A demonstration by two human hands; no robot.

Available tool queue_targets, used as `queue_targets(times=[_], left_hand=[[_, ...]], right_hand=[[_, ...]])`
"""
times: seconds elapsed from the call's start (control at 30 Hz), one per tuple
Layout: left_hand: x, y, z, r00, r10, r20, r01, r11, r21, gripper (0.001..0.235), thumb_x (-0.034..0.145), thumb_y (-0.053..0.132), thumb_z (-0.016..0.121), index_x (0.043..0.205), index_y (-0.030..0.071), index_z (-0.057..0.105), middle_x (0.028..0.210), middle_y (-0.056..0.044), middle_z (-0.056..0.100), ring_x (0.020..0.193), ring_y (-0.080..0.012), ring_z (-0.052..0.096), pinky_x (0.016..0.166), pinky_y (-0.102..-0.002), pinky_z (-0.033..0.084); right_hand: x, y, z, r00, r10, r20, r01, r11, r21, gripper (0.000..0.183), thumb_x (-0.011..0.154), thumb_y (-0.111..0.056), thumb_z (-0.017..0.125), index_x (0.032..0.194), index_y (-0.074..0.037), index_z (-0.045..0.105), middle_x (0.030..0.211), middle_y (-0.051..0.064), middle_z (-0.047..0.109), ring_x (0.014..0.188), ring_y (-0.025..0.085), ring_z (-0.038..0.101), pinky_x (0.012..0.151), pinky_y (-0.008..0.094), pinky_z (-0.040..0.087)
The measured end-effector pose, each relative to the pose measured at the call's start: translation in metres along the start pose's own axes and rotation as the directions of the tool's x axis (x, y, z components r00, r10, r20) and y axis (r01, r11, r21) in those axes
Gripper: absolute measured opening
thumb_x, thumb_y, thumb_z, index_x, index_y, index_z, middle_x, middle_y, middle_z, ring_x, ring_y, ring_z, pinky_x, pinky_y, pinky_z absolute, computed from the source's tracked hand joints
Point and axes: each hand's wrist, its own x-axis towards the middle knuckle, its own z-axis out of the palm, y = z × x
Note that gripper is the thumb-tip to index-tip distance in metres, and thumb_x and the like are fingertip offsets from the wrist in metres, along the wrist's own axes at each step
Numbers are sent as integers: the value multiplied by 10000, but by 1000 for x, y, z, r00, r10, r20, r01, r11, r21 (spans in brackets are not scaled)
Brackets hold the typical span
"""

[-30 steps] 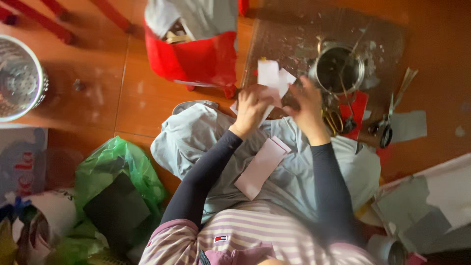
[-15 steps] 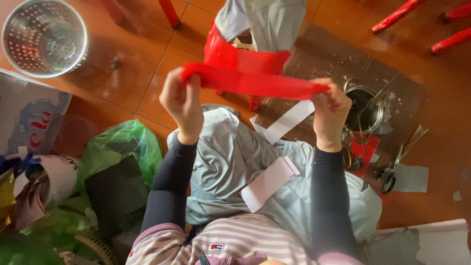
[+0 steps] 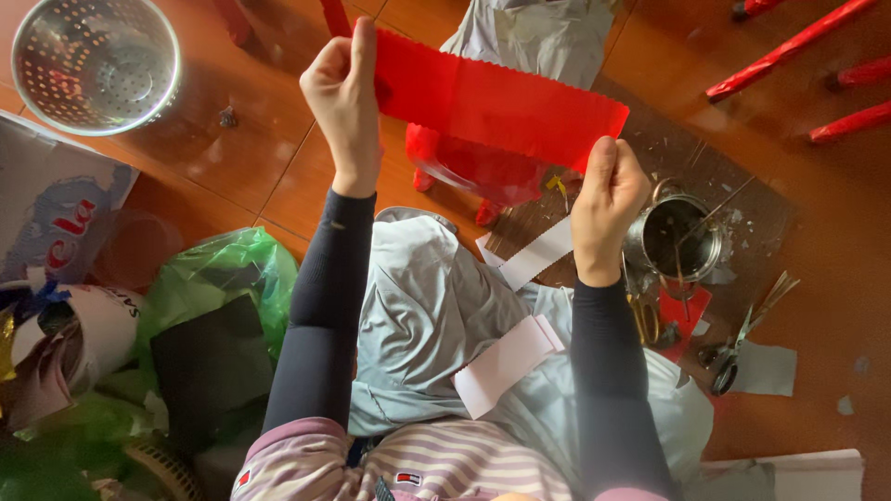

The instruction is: The person sits on the floor and wraps the legs and seat of a small red stool with red paper. They use scissors to cut the paper to size and apply it by hand, smoothing it over the surface. The person handles the stool, red paper, and scissors throughout the process.

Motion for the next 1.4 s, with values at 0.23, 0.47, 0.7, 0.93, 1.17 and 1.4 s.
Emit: queue_targets(times=[0.23, 0.47, 0.7, 0.93, 1.17, 1.4], left_hand=[[18, -38, 6, 989, 122, 80, -145, 867, 477, 433, 1006, 243, 739, 692, -5, 575, 570, 5, 416, 558, -63, 340, 485, -292, 304], [24, -49, 5, 970, 96, 225, -223, 724, 653, 429, 975, 302, 746, 718, -9, 599, 579, -114, 521, 488, -221, 434, 504, -356, 405], [17, -49, 15, 933, 93, 346, -305, 715, 629, 349, 963, 342, 744, 785, 50, 672, 613, -106, 595, 510, -245, 552, 498, -374, 426], [13, -65, 11, 948, -47, 315, -205, 666, 717, 374, 993, 339, 752, 830, 30, 618, 766, -105, 605, 756, -204, 521, 687, -358, 448], [10, -118, -14, 708, -488, 510, 559, 829, 16, 350, 1085, 320, 531, 1256, 30, 628, 1164, 4, 636, 1099, -87, 552, 993, -250, 458], [9, -130, -32, 876, -30, 481, -102, 963, 247, 468, 1180, 332, 394, 1494, 2, 501, 1532, -150, 551, 1466, -234, 491, 1240, -360, 377]], right_hand=[[-4, 5, 11, 994, 109, 2, -109, 993, 45, 380, 1139, -252, 481, 879, 8, 575, 689, -40, 514, 595, 59, 476, 542, 283, 401], [-16, 18, 14, 993, 109, -53, -116, 983, -143, 392, 1177, -217, 501, 882, 39, 537, 674, 47, 408, 633, 131, 355, 584, 333, 310], [-18, 30, 41, 992, -110, -56, 99, 979, -180, 191, 1134, -85, 486, 1036, 66, 549, 1093, 156, 566, 970, 295, 573, 888, 392, 479], [-35, 62, 57, 989, 132, -60, -130, 991, 34, 222, 1163, -197, 484, 1196, 22, 478, 1312, 184, 495, 1180, 288, 502, 1065, 379, 413], [-30, 99, 65, 930, 309, 199, -361, 870, 335, 721, 1152, -490, 321, 1661, -14, 138, 1736, 224, 206, 1622, 332, 206, 1320, 418, 193], [-38, 80, 56, 988, 137, 65, -149, 952, 267, 678, 1203, -458, 300, 1709, -69, 70, 1810, 167, 62, 1659, 298, 66, 1409, 427, 103]])
